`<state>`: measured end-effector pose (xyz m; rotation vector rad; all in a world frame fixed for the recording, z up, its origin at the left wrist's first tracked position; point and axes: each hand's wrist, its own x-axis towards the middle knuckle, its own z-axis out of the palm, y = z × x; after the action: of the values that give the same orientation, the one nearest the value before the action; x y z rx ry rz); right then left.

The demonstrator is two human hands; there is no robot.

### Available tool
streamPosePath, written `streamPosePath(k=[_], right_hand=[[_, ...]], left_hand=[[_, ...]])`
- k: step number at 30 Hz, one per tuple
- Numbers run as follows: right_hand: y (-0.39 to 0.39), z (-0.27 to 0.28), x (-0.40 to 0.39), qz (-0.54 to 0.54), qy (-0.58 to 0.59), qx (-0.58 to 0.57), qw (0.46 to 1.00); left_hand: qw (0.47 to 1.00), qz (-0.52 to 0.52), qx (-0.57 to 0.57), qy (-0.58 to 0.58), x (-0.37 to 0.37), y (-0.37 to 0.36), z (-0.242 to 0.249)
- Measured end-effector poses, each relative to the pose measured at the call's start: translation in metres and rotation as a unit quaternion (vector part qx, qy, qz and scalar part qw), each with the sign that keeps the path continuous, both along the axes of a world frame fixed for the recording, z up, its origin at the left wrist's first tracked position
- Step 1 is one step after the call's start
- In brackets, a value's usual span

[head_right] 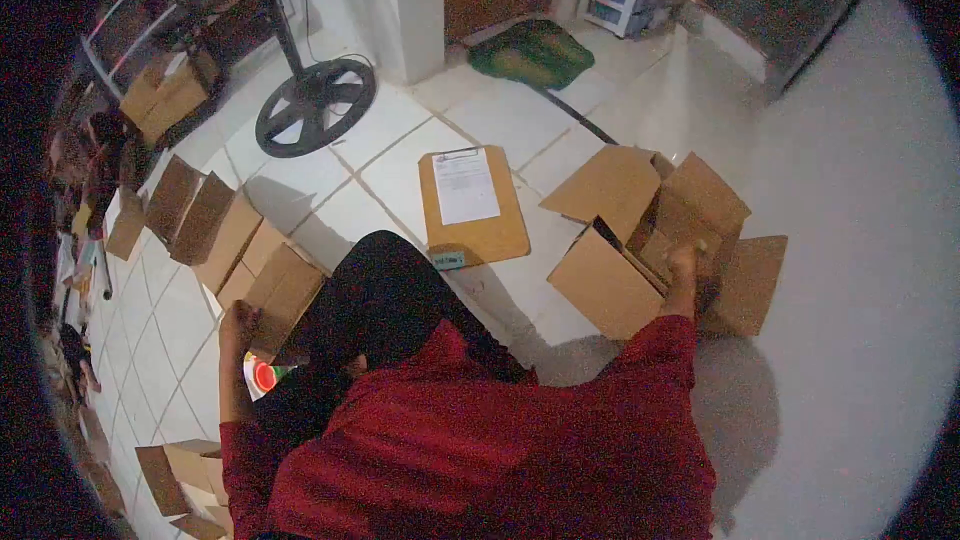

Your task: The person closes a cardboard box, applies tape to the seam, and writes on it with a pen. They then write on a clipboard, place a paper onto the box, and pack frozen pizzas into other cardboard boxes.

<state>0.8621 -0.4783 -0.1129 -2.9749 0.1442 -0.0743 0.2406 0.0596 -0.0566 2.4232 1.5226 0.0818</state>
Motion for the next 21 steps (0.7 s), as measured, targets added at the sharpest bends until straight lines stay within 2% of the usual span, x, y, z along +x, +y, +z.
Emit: streamPosePath(k=[2,3,4,5,6,7,8,9,10,11,13,16,17,18,19,20,21], right_hand=[[-0.001,-0.023,0.010,-0.005,0.066,-0.025,0.998],[-0.006,-0.033,0.017,-0.004,0.080,-0.002,0.997],[-0.016,-0.048,0.027,0.017,0.080,0.099,0.992],[-0.027,-0.063,0.037,0.035,0.085,0.199,0.976],[-0.026,-0.069,0.038,0.055,0.075,0.200,0.975],[-0.026,-0.068,0.036,0.072,0.053,0.162,0.983],[-0.024,-0.067,0.033,0.085,0.037,0.136,0.986],[-0.022,-0.066,0.034,0.098,0.023,0.116,0.988],[-0.021,-0.066,0.031,0.109,0.009,0.100,0.989],[-0.019,-0.065,0.029,0.119,-0.006,0.091,0.989],[0.005,-0.068,0.024,0.138,-0.029,0.079,0.987],[0.049,-0.067,-0.003,0.141,-0.047,0.068,0.987],[0.057,-0.066,-0.012,0.136,-0.050,0.067,0.987],[0.051,-0.064,-0.014,0.125,-0.050,0.064,0.989],[0.049,-0.061,-0.017,0.115,-0.047,0.063,0.990],[0.044,-0.060,-0.020,0.103,-0.046,0.068,0.991],[0.042,-0.059,-0.021,0.094,-0.044,0.069,0.992]], left_hand=[[1.000,0.004,-0.011,0.006,0.001,-0.021,0.035],[0.997,-0.011,-0.080,-0.010,0.004,-0.039,0.059],[0.989,-0.020,-0.146,-0.029,0.009,-0.059,0.077],[0.979,-0.105,-0.166,-0.047,0.015,-0.075,0.084],[0.965,-0.184,-0.178,-0.063,0.015,-0.089,0.090],[0.974,-0.075,-0.214,0.004,0.011,-0.100,0.073],[0.965,-0.093,-0.246,0.009,-0.015,-0.092,0.005],[0.950,-0.203,-0.228,0.069,0.009,-0.109,0.041],[0.971,-0.227,-0.079,0.007,0.009,-0.111,0.030],[0.982,-0.182,-0.051,-0.025,0.000,-0.118,0.025],[0.959,-0.267,-0.025,-0.087,-0.019,-0.093,-0.030],[0.972,-0.159,-0.157,-0.076,-0.019,-0.086,0.018],[0.975,-0.144,-0.150,-0.078,-0.026,-0.073,-0.007],[0.976,-0.159,-0.121,-0.090,-0.023,-0.053,-0.056],[0.974,-0.180,-0.094,-0.102,-0.021,-0.035,-0.082],[0.970,-0.197,-0.095,-0.104,-0.011,-0.031,-0.071],[0.979,-0.162,-0.097,-0.079,-0.001,-0.031,-0.046]])
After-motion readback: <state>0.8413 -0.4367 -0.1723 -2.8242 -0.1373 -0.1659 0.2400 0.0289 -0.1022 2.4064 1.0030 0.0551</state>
